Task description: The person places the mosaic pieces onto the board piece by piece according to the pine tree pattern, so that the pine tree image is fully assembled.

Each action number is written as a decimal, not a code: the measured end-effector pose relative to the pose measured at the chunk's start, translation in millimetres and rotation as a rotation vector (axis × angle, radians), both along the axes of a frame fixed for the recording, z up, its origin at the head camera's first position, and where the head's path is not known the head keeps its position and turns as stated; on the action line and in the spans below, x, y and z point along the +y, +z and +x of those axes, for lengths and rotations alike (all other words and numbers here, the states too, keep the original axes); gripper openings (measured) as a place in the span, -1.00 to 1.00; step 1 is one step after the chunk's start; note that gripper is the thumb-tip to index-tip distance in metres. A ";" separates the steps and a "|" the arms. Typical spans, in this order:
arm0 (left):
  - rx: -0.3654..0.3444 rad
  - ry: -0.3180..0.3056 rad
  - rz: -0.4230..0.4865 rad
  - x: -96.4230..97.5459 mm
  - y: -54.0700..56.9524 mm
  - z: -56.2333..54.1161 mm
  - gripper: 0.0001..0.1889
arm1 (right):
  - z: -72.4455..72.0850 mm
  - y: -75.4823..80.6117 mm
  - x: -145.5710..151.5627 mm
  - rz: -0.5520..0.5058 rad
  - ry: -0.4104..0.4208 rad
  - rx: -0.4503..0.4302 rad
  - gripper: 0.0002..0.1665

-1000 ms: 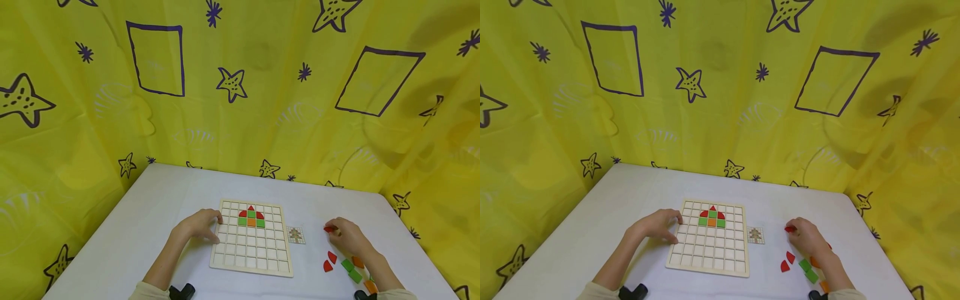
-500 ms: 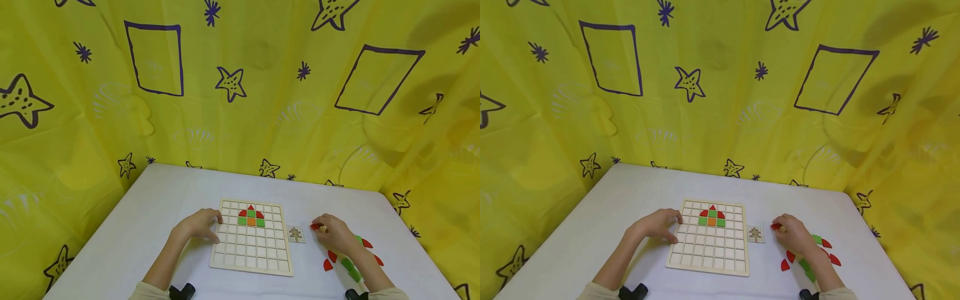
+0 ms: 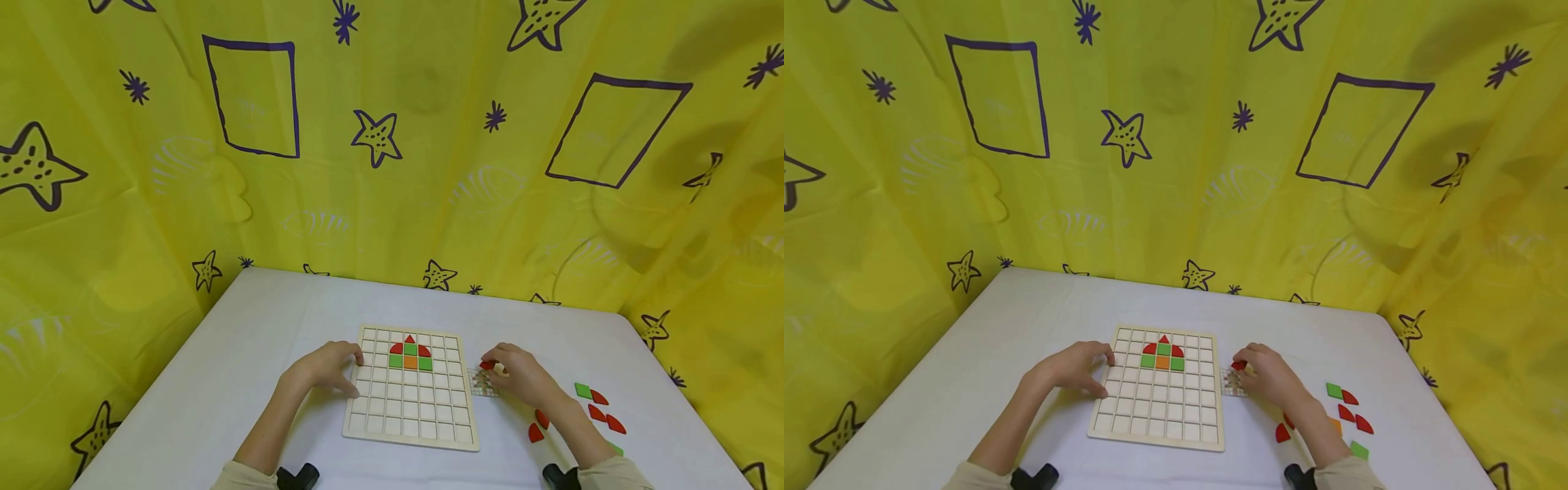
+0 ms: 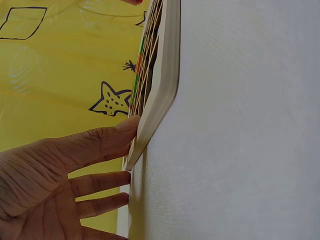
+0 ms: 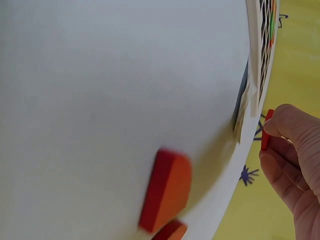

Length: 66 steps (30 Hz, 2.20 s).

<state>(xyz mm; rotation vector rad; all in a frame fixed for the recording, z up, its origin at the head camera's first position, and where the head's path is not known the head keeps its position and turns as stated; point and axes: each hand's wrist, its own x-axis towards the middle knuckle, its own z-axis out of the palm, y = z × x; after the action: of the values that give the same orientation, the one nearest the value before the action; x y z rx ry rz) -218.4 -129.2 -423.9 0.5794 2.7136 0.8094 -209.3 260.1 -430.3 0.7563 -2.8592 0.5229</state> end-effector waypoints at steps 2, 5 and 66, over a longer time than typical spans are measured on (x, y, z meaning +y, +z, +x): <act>0.003 -0.003 0.002 -0.3 -0.3 -0.2 -0.55 | -1.0 0.1 -6.3 -0.003 0.017 0.003 -0.70; 0.006 -0.007 0.002 -0.7 -1.1 -0.8 -0.55 | -3.1 0.0 -15.7 -0.011 0.043 0.007 -0.70; 0.014 -0.025 0.010 -1.7 -3.0 -2.7 -0.56 | -25.8 -6.2 -159.4 -0.020 0.297 -0.023 -0.83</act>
<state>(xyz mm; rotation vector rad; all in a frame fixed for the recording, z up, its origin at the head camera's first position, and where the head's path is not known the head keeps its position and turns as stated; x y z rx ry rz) -221.1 -130.8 -426.9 0.6217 2.7109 0.8158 -235.1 100.7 -436.5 1.1880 -2.7710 0.5971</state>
